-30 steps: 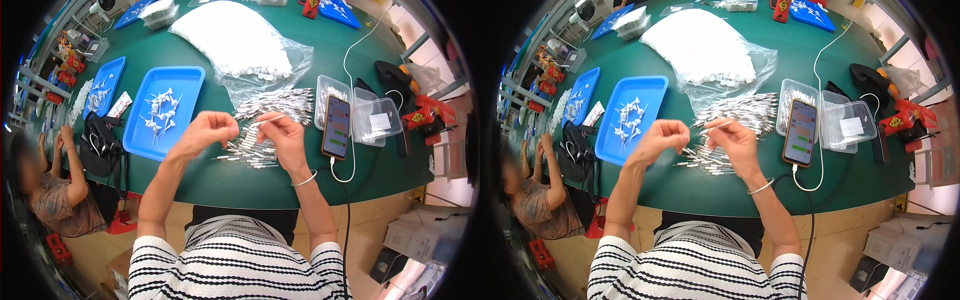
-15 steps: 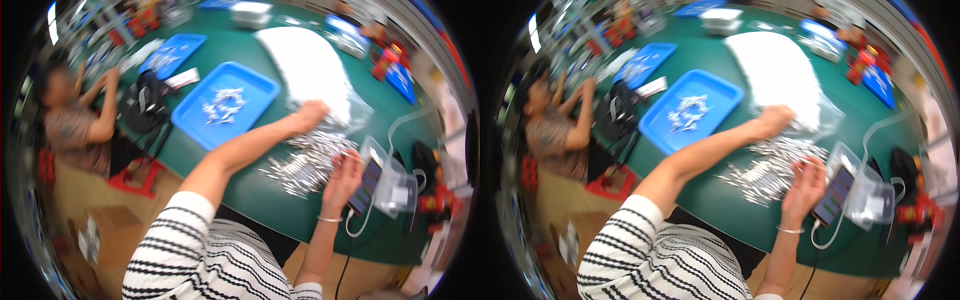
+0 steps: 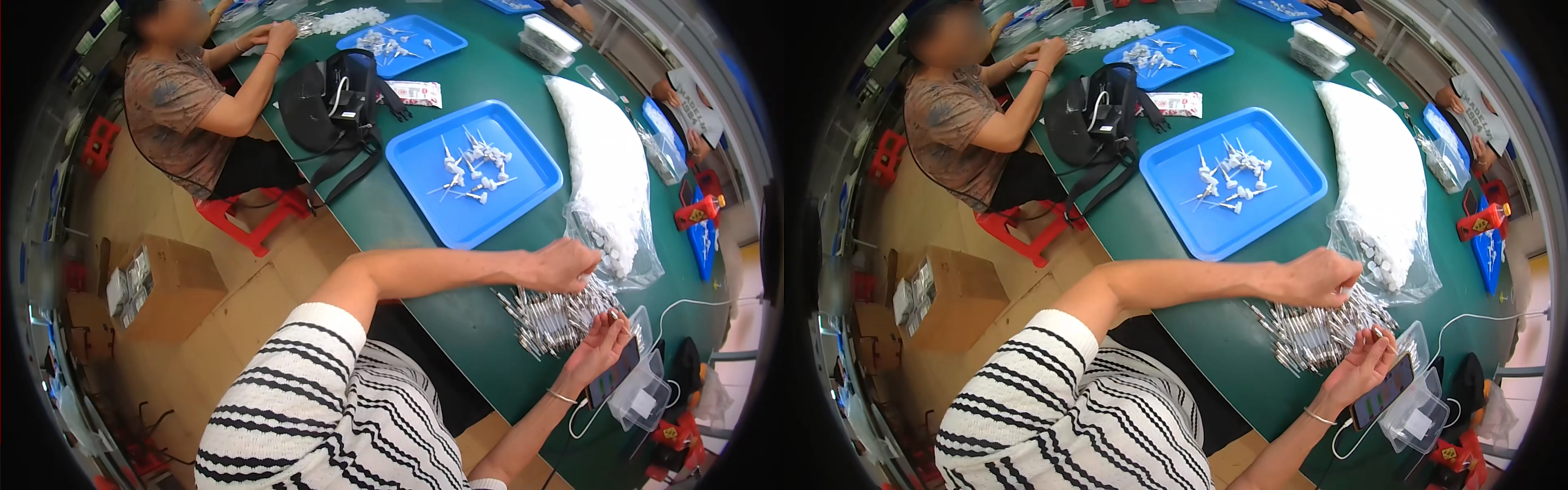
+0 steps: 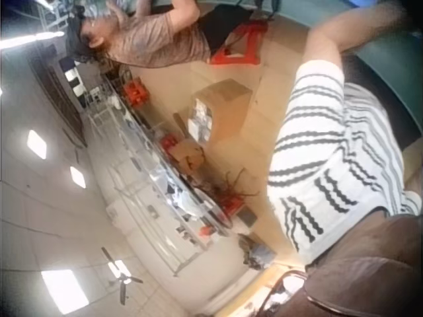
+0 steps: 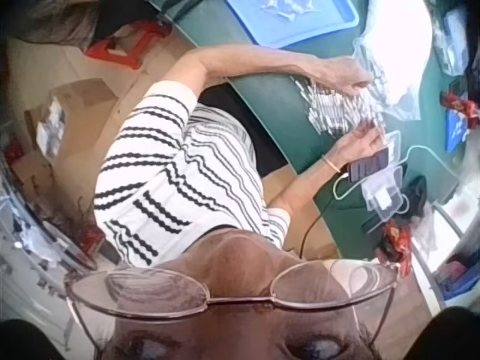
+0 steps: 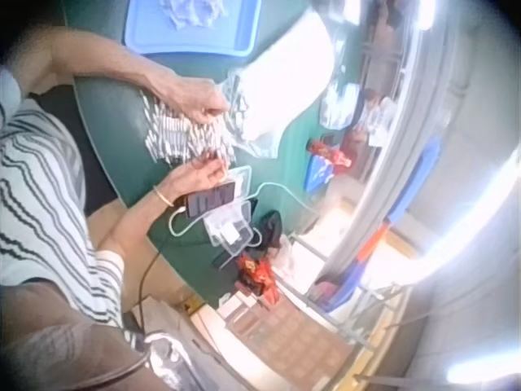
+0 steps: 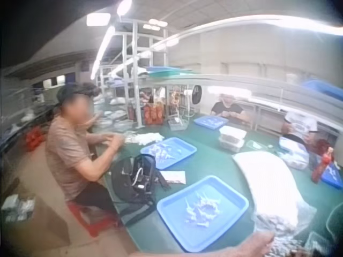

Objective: The person sits at a green workbench and repeatedly assembles small white plastic caps onto silver metal rods. They pick up a rod and a cap, fit them together, and place the finished unit into a blue tray. The process is repetitive and performed by hand without tools.

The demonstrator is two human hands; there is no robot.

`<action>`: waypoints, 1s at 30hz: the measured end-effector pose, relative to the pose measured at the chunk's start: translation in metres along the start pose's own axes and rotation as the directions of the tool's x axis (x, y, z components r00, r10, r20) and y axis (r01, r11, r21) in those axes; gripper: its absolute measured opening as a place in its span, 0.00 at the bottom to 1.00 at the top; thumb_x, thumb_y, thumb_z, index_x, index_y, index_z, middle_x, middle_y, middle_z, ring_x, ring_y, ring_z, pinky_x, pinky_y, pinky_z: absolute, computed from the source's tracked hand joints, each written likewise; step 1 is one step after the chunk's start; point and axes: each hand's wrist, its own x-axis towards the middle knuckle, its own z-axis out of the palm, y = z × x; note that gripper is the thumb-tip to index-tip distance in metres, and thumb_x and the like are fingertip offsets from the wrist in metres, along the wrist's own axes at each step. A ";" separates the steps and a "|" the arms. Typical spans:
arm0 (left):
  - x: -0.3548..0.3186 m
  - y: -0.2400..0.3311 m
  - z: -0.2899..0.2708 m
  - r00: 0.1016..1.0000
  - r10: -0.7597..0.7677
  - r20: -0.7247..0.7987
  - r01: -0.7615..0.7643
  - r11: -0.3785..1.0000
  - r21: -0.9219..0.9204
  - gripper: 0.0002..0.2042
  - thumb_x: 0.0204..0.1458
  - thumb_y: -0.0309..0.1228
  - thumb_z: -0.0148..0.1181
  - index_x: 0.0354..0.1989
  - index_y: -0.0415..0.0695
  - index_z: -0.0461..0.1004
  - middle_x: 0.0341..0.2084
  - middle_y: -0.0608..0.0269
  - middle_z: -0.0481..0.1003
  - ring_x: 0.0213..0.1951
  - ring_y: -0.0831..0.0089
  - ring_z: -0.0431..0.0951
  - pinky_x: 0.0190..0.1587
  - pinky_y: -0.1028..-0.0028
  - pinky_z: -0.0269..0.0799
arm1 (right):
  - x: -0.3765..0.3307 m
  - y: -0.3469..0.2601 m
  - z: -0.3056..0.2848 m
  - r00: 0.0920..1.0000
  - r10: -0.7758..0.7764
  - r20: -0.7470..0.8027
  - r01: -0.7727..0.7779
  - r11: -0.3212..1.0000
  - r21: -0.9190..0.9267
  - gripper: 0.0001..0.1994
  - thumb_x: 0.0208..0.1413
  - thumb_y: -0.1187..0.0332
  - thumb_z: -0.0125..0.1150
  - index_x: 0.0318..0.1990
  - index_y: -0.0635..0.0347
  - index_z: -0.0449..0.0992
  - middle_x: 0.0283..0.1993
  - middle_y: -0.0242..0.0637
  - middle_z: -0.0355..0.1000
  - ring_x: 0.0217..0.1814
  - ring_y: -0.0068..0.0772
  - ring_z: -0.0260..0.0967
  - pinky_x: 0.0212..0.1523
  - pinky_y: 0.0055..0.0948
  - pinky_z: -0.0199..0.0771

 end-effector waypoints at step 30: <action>-0.056 0.014 0.005 0.970 -0.171 -0.170 0.098 0.923 -0.373 0.09 0.49 0.20 0.56 0.39 0.38 0.76 0.37 0.55 0.76 0.37 0.64 0.78 0.38 0.70 0.76 | -0.006 -0.002 0.010 0.995 0.042 0.088 -0.036 0.997 -0.072 0.09 0.63 0.67 0.51 0.46 0.63 0.70 0.44 0.35 0.71 0.40 0.21 0.71 0.43 0.19 0.75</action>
